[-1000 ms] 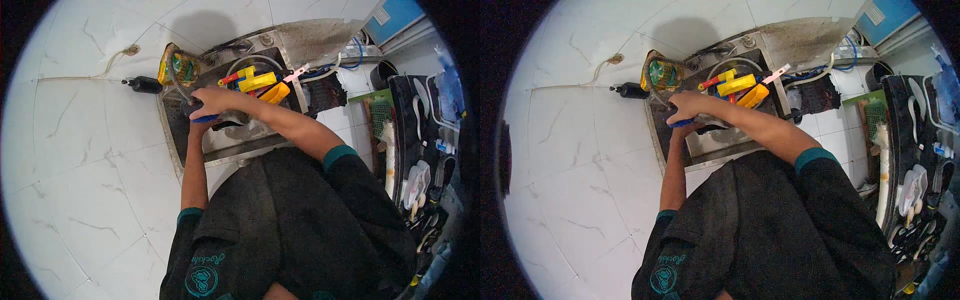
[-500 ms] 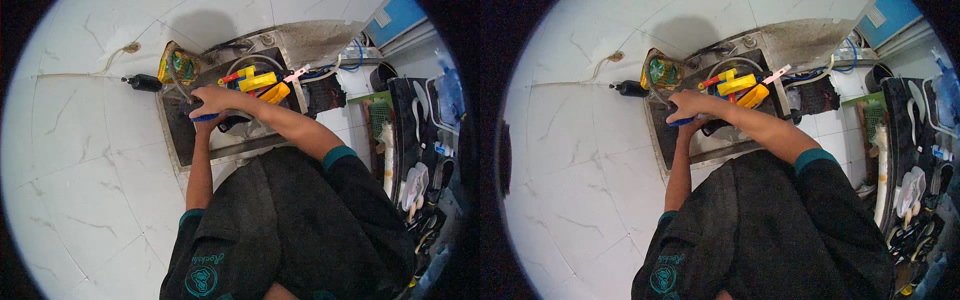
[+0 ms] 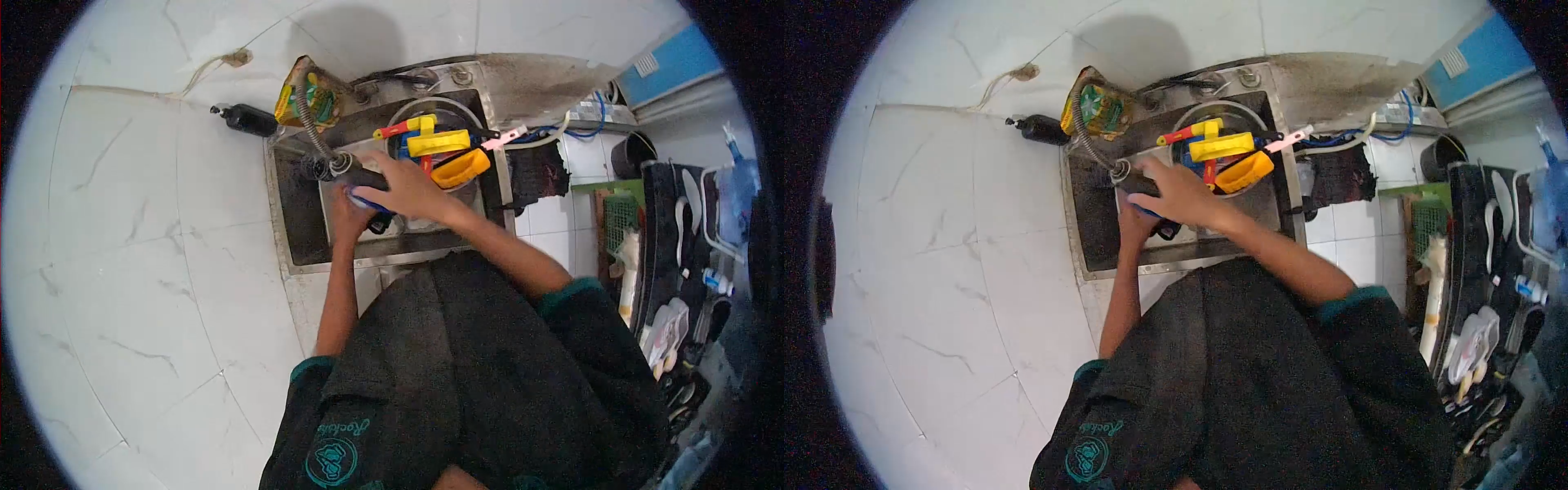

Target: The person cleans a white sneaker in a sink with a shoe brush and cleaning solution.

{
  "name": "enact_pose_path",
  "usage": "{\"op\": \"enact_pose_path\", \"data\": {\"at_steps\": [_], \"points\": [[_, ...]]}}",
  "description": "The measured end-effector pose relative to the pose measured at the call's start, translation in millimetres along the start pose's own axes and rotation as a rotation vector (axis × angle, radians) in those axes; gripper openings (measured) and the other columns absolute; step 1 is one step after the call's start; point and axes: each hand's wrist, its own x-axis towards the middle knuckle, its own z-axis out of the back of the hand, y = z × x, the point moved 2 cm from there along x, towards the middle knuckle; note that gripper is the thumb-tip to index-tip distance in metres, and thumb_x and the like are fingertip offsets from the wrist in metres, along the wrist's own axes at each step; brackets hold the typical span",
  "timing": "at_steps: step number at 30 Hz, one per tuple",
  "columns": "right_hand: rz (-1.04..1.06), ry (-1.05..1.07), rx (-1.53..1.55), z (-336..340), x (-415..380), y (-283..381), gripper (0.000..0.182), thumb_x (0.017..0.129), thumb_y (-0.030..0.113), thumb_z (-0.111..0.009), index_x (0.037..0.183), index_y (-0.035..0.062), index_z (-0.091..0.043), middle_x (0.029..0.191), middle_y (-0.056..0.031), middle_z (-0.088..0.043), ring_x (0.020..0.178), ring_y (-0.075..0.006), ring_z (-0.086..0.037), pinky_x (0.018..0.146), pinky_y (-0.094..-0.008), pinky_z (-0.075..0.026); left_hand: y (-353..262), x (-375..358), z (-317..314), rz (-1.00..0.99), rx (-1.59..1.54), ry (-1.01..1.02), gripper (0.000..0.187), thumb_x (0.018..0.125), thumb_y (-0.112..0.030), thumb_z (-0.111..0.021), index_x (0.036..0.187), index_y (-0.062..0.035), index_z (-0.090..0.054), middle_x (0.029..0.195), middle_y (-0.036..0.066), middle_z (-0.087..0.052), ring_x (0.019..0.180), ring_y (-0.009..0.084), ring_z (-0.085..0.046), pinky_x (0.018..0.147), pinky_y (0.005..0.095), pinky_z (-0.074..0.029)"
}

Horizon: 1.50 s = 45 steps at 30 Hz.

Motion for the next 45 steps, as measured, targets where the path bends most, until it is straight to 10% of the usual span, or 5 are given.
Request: {"op": "enact_pose_path", "data": {"at_steps": [10,20,29,45], "points": [[-0.420,-0.086,0.041,-115.5,-22.3,-92.7,0.060,0.089,0.042,-0.061,0.121,-0.0068,-0.048,0.099,-0.0315,-0.063,0.095,-0.0466,-0.063,0.085,-0.0492,-0.050,3.3,-58.9,16.3,0.083,0.238,-0.206,0.056,0.062,-0.019,-0.084,0.110,-0.0055,-0.059,0.098,0.019,-0.068,0.093,0.0383,-0.066,0.081,0.0444,-0.051],[-0.223,-0.051,-0.061,-125.8,-8.9,-57.8,0.055,0.089,0.040,-0.062,0.118,-0.0058,-0.050,0.093,-0.0296,-0.065,0.086,-0.0474,-0.064,0.078,-0.0504,-0.050,27.7,-52.1,11.3,0.170,0.152,-0.105,0.054,0.063,-0.008,-0.079,0.111,-0.0050,-0.054,0.108,0.019,-0.062,0.101,0.0417,-0.060,0.084,0.0471,-0.049],[-0.589,-0.087,-0.134,-135.0,-9.5,-111.4,0.060,0.090,0.041,-0.062,0.125,-0.0071,-0.051,0.112,-0.0316,-0.061,0.108,-0.0452,-0.059,0.092,-0.0455,-0.047,16.5,-54.9,19.9,0.126,0.141,-0.053,0.054,0.061,-0.014,-0.083,0.107,-0.0046,-0.056,0.107,0.018,-0.061,0.102,0.0378,-0.060,0.085,0.0448,-0.049],[-0.483,-0.189,0.005,-131.8,-12.7,-83.6,0.058,0.088,0.043,-0.063,0.120,-0.0060,-0.056,0.104,-0.0308,-0.064,0.101,-0.0451,-0.062,0.089,-0.0466,-0.049,38.2,-26.6,35.0,0.044,0.108,0.182,0.053,0.063,-0.016,-0.083,0.108,-0.0036,-0.058,0.110,0.019,-0.063,0.104,0.0374,-0.061,0.089,0.0431,-0.049]]}}
